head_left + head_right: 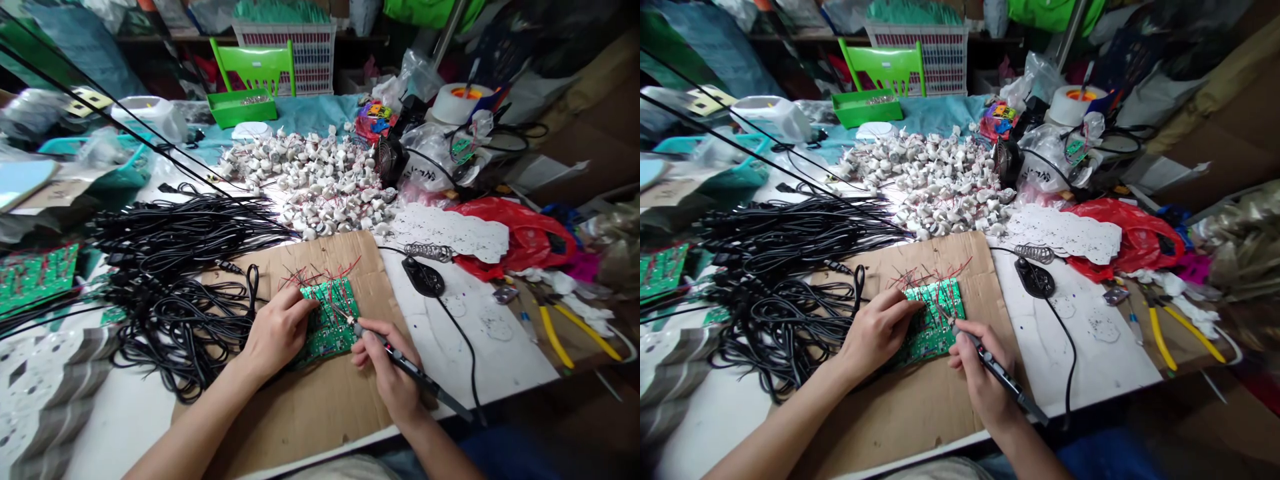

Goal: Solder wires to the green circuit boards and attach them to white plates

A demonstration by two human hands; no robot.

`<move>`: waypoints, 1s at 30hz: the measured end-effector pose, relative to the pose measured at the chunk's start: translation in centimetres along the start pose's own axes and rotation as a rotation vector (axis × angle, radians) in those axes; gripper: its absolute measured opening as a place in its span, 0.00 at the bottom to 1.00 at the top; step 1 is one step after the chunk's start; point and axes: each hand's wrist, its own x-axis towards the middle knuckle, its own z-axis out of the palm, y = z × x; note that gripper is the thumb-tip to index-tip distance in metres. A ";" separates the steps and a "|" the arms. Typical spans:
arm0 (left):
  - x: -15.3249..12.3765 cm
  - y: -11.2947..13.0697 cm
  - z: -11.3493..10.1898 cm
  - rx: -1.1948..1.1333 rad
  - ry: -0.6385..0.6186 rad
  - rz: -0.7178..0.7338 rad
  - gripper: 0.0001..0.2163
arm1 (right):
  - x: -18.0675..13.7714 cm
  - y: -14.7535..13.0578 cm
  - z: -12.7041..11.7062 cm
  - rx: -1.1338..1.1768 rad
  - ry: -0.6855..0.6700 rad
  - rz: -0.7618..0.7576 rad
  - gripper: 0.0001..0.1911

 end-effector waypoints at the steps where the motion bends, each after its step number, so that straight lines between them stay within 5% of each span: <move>1: 0.0 0.0 0.0 0.001 -0.002 -0.004 0.13 | 0.0 0.0 0.0 -0.002 -0.006 0.003 0.15; 30: 0.0 0.1 0.3 0.033 0.000 0.007 0.12 | 0.0 0.0 0.5 -0.031 -0.050 -0.038 0.14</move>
